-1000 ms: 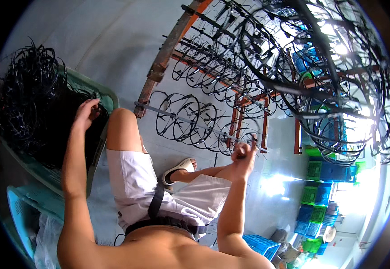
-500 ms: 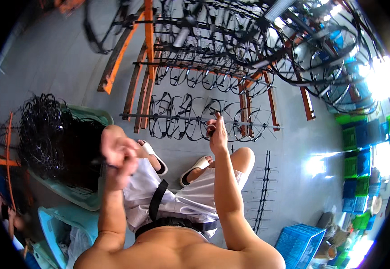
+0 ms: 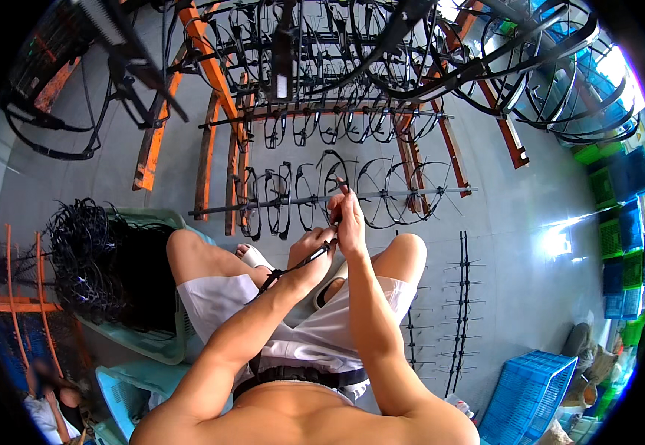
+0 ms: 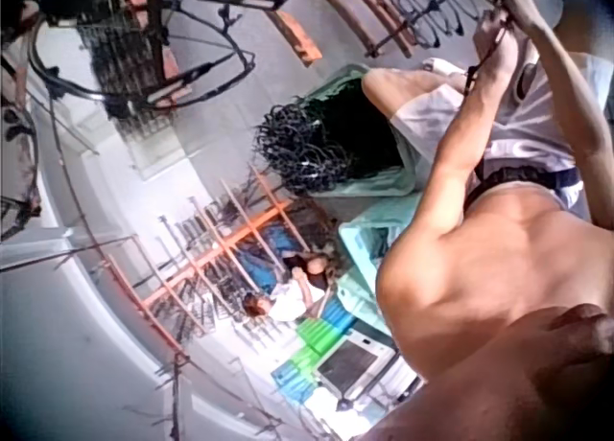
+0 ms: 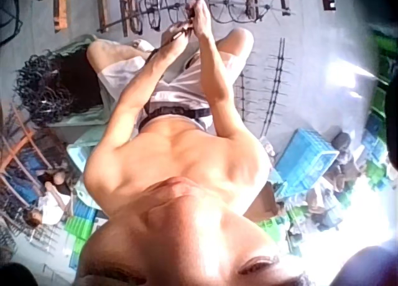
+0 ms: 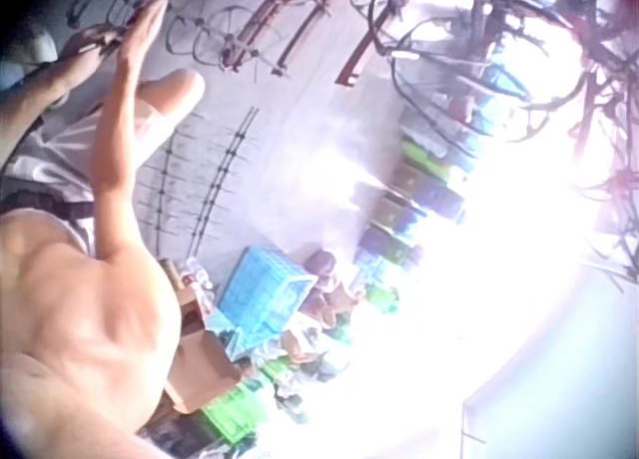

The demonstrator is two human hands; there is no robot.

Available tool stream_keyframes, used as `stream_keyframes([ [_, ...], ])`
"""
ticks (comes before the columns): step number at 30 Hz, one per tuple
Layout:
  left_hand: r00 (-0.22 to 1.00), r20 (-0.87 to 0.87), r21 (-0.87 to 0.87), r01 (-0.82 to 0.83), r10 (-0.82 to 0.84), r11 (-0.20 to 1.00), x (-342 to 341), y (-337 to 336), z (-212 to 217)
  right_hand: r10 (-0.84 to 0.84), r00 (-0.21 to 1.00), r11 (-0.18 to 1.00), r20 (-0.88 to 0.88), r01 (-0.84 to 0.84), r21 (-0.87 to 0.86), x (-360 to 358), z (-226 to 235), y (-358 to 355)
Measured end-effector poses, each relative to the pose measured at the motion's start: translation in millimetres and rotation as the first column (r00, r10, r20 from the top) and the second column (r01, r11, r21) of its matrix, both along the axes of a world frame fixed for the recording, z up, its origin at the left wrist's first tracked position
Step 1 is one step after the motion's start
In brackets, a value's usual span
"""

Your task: The person sits on a stool and repeatedly picks up black wire loops from a green basket, then attaches them to a metal rack with vertical prongs. The person handles the wire loops one at a time, bending and hooking them onto the rack structure.

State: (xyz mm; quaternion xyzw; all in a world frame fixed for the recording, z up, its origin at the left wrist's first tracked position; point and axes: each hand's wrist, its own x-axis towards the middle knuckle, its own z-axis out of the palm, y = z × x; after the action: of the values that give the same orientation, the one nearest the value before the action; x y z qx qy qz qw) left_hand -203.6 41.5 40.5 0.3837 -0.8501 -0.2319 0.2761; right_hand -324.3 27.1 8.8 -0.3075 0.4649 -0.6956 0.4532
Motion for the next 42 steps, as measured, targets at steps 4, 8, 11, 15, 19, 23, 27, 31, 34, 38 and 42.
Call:
stream_keyframes([
  [4,1.0,-0.002,-0.026,-0.02,0.02,0.999,-7.2,-2.2,1.9,-0.036,0.997,0.999,0.072,0.033,0.04,-3.0,-2.9,-0.7],
  [8,0.997,-0.033,0.001,-0.072,0.072,0.997,-8.2,-4.5,3.7,-0.036,0.965,0.995,0.26,0.01,0.101,2.6,-7.8,-5.5],
  [11,0.997,-0.033,-0.021,-0.067,0.066,0.998,-6.0,-7.9,1.9,0.034,0.952,0.999,0.304,-0.042,0.022,5.0,-13.8,-6.5],
  [15,0.998,-0.027,0.008,-0.063,0.063,0.998,-2.9,-10.3,5.4,0.03,0.941,1.0,0.337,-0.028,-0.012,8.9,-6.2,-3.7],
  [19,0.982,-0.174,0.046,-0.062,0.069,0.997,-3.7,-14.9,2.4,0.061,0.888,0.997,0.457,-0.034,-0.068,5.4,-12.1,3.1],
  [23,0.953,-0.255,0.173,-0.12,0.162,0.978,-10.7,-17.9,-0.8,0.15,0.782,0.987,0.605,-0.082,-0.14,9.0,-19.2,13.6],
  [27,0.934,-0.267,0.37,-0.127,0.237,0.92,-12.1,-22.5,-4.4,0.186,0.745,0.977,0.64,-0.072,-0.2,5.5,-17.5,19.7],
  [31,0.897,-0.344,0.635,0.004,0.278,0.772,-9.5,-24.7,-18.0,0.156,0.744,0.985,0.649,-0.067,-0.16,8.5,-10.1,23.0],
  [34,0.885,-0.363,0.646,0.013,0.292,0.763,-13.1,-20.2,-7.8,0.141,0.741,0.986,0.657,-0.045,-0.161,4.2,-15.8,21.6],
  [38,0.893,-0.331,0.66,-0.013,0.306,0.751,-13.4,-21.5,-8.1,0.169,0.739,0.981,0.652,-0.066,-0.18,3.0,-15.1,21.9],
  [42,0.922,-0.248,0.707,-0.038,0.297,0.706,-12.9,-26.8,6.9,0.079,0.887,0.995,0.455,-0.042,-0.092,0.1,-11.8,26.1],
])
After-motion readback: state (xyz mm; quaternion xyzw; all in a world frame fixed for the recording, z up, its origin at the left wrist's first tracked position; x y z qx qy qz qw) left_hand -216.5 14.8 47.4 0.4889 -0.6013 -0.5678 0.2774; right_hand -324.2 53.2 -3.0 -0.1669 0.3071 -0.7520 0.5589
